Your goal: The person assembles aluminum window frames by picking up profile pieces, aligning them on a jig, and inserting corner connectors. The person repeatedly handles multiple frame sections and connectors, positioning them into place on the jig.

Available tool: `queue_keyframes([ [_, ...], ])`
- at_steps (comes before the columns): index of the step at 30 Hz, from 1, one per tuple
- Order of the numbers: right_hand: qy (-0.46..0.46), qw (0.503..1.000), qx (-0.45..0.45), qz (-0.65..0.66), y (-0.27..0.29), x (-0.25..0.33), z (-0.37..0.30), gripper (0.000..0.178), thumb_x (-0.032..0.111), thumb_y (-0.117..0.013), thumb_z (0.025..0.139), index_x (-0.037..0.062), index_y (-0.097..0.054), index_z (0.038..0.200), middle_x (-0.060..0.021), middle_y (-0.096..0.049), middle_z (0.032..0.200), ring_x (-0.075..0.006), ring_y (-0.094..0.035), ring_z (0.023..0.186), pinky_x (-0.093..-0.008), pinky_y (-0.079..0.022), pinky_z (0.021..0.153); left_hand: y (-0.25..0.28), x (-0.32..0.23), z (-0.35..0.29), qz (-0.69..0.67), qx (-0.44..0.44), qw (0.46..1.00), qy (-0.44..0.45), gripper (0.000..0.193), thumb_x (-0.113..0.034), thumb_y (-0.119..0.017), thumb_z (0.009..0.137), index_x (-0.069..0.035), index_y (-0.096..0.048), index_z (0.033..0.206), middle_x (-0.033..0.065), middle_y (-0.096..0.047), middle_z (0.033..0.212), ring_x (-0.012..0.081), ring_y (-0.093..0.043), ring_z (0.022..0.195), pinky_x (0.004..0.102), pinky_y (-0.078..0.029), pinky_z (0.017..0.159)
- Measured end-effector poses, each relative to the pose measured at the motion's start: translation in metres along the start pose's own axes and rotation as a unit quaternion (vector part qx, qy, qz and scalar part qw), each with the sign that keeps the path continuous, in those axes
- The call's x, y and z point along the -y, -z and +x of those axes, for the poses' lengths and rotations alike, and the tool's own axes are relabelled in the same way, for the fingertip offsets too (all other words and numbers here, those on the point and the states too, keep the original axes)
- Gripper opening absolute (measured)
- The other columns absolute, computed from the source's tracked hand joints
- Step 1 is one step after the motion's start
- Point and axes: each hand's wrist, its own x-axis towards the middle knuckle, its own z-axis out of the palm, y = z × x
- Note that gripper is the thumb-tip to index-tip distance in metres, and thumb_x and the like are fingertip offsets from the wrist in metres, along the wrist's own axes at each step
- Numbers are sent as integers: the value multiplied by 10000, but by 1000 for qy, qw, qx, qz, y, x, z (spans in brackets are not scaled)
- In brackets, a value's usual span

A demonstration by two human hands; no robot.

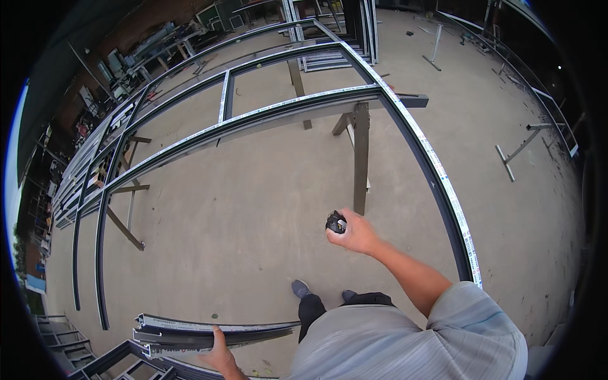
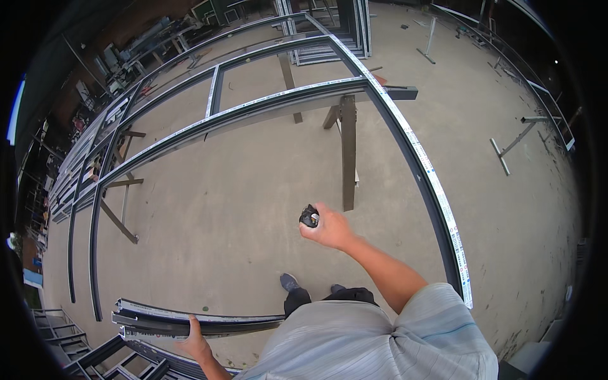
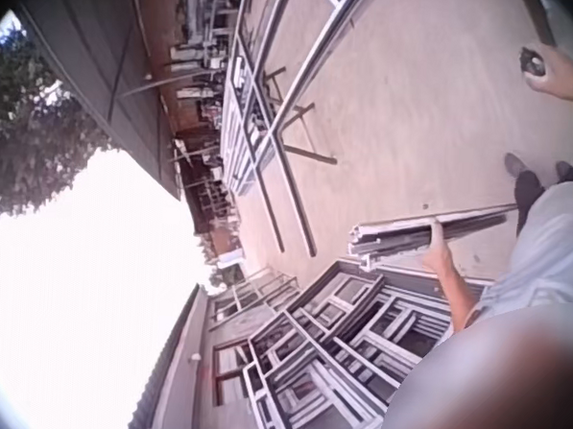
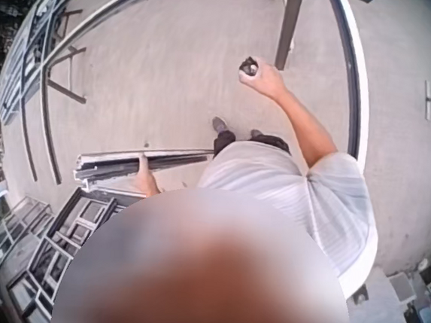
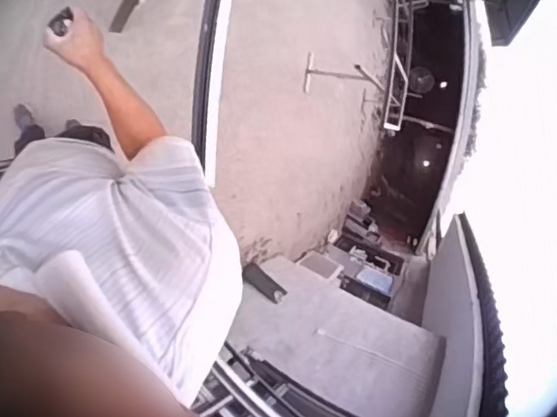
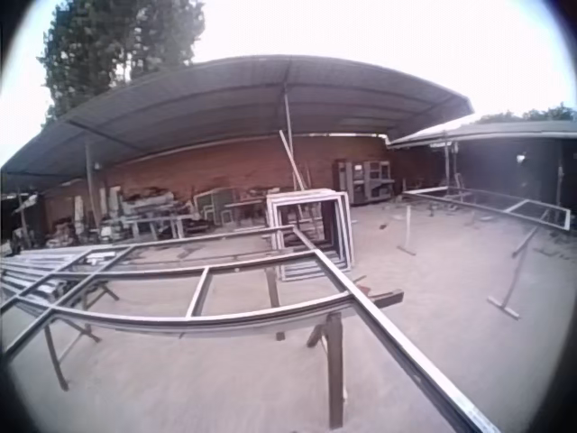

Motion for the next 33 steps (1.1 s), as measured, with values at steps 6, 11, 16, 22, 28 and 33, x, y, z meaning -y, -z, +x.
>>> queue_keyframes([
  [6, -63, 994, -88, 29, -26, 22, 39, 639, 451, -805, 823, 3, -649, 1251, -243, -762, 1078, -406, -752, 1018, -465, -587, 904, -65, 12, 106, -28, 91, 995, -42, 680, -24, -897, 820, 119, -563, 1395, 177, -675, 1307, 242, -675, 1119, 386, -556, 1026],
  [11, -77, 985, -143, 52, -45, 36, 71, 602, 414, -815, 833, -4, -643, 1230, -224, -758, 1039, -362, -759, 967, -434, -587, 876, -115, 0, 180, -42, 150, 988, -2, 681, -42, -913, 807, 104, -572, 1378, 167, -675, 1288, 239, -676, 1125, 375, -554, 1029],
  [16, -91, 979, -172, 57, -36, 47, 118, 565, 394, -816, 839, 1, -648, 1210, -199, -759, 1010, -321, -752, 928, -410, -581, 862, -156, -9, 220, -64, 167, 984, -21, 683, -34, -902, 822, 102, -556, 1394, 177, -654, 1323, 241, -661, 1152, 387, -540, 1051],
  [22, -105, 968, -223, 47, 17, 40, 208, 549, 384, -815, 838, 6, -660, 1205, -198, -760, 1021, -313, -759, 965, -416, -580, 879, -218, -15, 246, -14, 158, 987, -35, 845, -51, -911, 821, 136, -443, 1499, 242, -583, 1449, 284, -626, 1247, 424, -526, 1099],
  [28, -72, 939, -337, 13, 119, -13, 346, 578, 395, -824, 833, -17, -670, 1208, -208, -757, 1035, -320, -755, 976, -421, -578, 904, -298, -18, 259, 52, 140, 989, 8, 749, -75, -898, 844, 158, -502, 1436, 244, -659, 1344, 304, -680, 1157, 435, -558, 1051],
  [33, -61, 889, -450, -51, 244, -59, 464, 594, 396, -817, 862, -16, -671, 1265, -234, -748, 1123, -347, -738, 1070, -421, -562, 953, -385, -31, 257, 77, 157, 985, -8, 585, -73, -894, 864, 142, -611, 1328, 201, -706, 1250, 256, -692, 1073, 409, -564, 1012],
])
